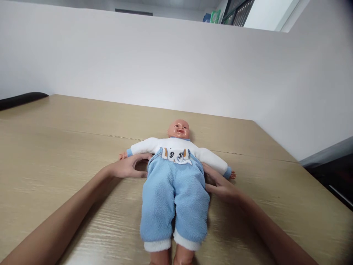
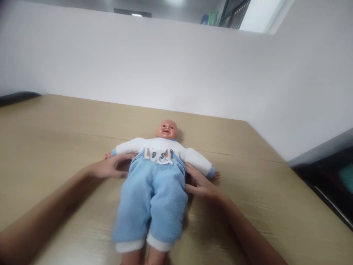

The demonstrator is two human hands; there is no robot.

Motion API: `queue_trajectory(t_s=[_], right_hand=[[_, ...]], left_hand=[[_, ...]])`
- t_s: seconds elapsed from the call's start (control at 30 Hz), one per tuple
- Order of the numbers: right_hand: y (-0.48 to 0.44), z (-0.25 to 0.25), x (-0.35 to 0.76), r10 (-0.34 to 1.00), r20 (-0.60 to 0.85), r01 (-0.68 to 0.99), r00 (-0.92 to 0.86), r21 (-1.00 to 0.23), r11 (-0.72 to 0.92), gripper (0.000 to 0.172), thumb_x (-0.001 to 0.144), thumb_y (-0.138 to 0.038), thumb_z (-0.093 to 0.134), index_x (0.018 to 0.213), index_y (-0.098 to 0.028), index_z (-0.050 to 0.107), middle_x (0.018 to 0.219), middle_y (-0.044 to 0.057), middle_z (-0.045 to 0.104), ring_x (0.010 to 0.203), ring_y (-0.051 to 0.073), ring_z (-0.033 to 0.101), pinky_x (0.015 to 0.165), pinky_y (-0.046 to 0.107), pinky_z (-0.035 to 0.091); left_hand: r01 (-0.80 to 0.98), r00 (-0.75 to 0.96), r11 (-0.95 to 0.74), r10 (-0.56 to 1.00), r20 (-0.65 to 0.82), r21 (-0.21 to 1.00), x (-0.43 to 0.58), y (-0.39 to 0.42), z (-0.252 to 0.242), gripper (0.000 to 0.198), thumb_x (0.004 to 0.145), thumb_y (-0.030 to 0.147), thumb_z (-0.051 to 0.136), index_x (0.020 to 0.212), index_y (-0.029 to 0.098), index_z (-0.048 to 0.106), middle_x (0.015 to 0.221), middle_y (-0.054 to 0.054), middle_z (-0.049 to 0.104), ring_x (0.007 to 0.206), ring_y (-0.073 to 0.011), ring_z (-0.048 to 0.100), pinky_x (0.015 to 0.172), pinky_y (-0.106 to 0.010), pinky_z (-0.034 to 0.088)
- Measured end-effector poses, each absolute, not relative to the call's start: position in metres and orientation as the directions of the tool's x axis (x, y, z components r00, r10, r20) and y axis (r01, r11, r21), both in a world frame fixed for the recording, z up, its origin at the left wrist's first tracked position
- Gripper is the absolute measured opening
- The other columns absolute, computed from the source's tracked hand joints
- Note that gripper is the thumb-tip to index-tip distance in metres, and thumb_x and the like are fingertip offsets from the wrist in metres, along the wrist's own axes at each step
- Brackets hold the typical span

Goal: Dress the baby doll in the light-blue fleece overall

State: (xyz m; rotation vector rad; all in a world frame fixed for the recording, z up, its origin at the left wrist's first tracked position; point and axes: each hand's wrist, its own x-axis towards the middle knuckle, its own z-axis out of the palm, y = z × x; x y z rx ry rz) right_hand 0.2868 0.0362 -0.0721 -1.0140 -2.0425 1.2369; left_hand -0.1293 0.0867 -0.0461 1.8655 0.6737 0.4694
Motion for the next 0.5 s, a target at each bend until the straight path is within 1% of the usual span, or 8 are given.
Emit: queue_trajectory(t_s=[0.03, 0.1, 0.2, 0.23, 0.3, 0.33, 0.4, 0.5], right_hand=[[0.035, -0.072, 0.283, 0.822, 0.065, 0.277, -0.566, -0.924, 0.264, 0.064, 0.098, -0.046, 0.075, 0.157, -0.028, 0.059, 0.168, 0.009, 0.054, 0.16, 0.038, 0.042, 0.136, 0.054, 0.026], [0.033, -0.07, 0.275, 0.86, 0.063, 0.195, -0.506, -0.963, 0.185, 0.054, 0.099, -0.048, 0.072, 0.149, -0.029, 0.066, 0.159, 0.008, 0.064, 0.155, 0.037, 0.049, 0.134, 0.054, 0.03], [0.028, -0.067, 0.261, 0.951, 0.015, 0.071, -0.308, -0.997, 0.039, 0.036, 0.093, -0.044, 0.077, 0.126, -0.029, 0.078, 0.132, 0.005, 0.079, 0.14, 0.036, 0.062, 0.129, 0.051, 0.037], [0.027, -0.065, 0.257, 0.97, -0.015, 0.001, -0.244, -1.0, -0.015, 0.033, 0.09, -0.042, 0.077, 0.12, -0.029, 0.079, 0.123, 0.005, 0.082, 0.132, 0.035, 0.066, 0.124, 0.05, 0.043], [0.024, -0.062, 0.247, 0.985, -0.088, -0.147, -0.148, -0.983, -0.109, 0.029, 0.085, -0.04, 0.078, 0.111, -0.029, 0.077, 0.105, 0.002, 0.082, 0.112, 0.032, 0.072, 0.106, 0.045, 0.056], [0.023, -0.061, 0.242, 0.987, -0.117, -0.214, -0.109, -0.967, -0.138, 0.027, 0.082, -0.039, 0.078, 0.106, -0.029, 0.075, 0.096, 0.0, 0.081, 0.101, 0.03, 0.072, 0.095, 0.042, 0.059], [0.021, -0.059, 0.235, 0.986, -0.163, -0.317, -0.036, -0.934, -0.167, 0.019, 0.078, -0.039, 0.079, 0.092, -0.029, 0.071, 0.078, -0.002, 0.074, 0.079, 0.025, 0.067, 0.076, 0.037, 0.058], [0.017, -0.062, 0.23, 0.975, -0.203, -0.35, 0.094, -0.923, -0.158, 0.025, 0.076, -0.042, 0.082, 0.073, -0.029, 0.061, 0.06, -0.004, 0.06, 0.058, 0.019, 0.05, 0.053, 0.033, 0.048]], left_hand=[[0.212, 0.761, -0.279, 0.649, 0.021, 0.937, -0.126, 0.085, -0.044, 0.032, 0.091, 0.038, 0.08, 0.115, 0.019, 0.07, 0.131, -0.012, 0.07, 0.13, -0.031, 0.063, 0.121, -0.046, 0.043], [0.17, 0.738, -0.233, 0.674, 0.033, 0.958, -0.12, 0.081, -0.039, 0.029, 0.093, 0.041, 0.078, 0.112, 0.02, 0.074, 0.129, -0.012, 0.072, 0.132, -0.032, 0.063, 0.122, -0.047, 0.043], [0.143, 0.666, -0.166, 0.745, 0.029, 0.976, -0.112, 0.076, -0.035, 0.029, 0.092, 0.042, 0.076, 0.111, 0.021, 0.077, 0.118, -0.011, 0.076, 0.128, -0.0335, 0.065, 0.114, -0.046, 0.048], [0.147, 0.632, -0.148, 0.774, 0.022, 0.978, -0.11, 0.074, -0.036, 0.028, 0.09, 0.041, 0.075, 0.11, 0.022, 0.078, 0.111, -0.01, 0.077, 0.124, -0.0334, 0.066, 0.111, -0.045, 0.049], [0.156, 0.537, -0.103, 0.844, 0.004, 0.982, -0.105, 0.072, -0.041, 0.025, 0.087, 0.037, 0.072, 0.106, 0.022, 0.077, 0.096, -0.006, 0.076, 0.111, -0.0313, 0.068, 0.102, -0.042, 0.052], [0.157, 0.479, -0.077, 0.878, -0.008, 0.985, -0.103, 0.071, -0.044, 0.022, 0.086, 0.035, 0.069, 0.102, 0.022, 0.076, 0.089, -0.004, 0.073, 0.101, -0.0289, 0.067, 0.095, -0.04, 0.053], [0.142, 0.347, -0.026, 0.938, -0.025, 0.99, -0.095, 0.068, -0.051, 0.018, 0.084, 0.034, 0.064, 0.096, 0.022, 0.071, 0.078, 0.0, 0.064, 0.083, -0.0232, 0.06, 0.079, -0.035, 0.052], [0.077, 0.19, 0.046, 0.98, -0.06, 0.996, -0.081, 0.062, -0.057, 0.015, 0.083, 0.036, 0.062, 0.093, 0.025, 0.063, 0.075, 0.003, 0.054, 0.072, -0.019, 0.048, 0.067, -0.032, 0.045]])
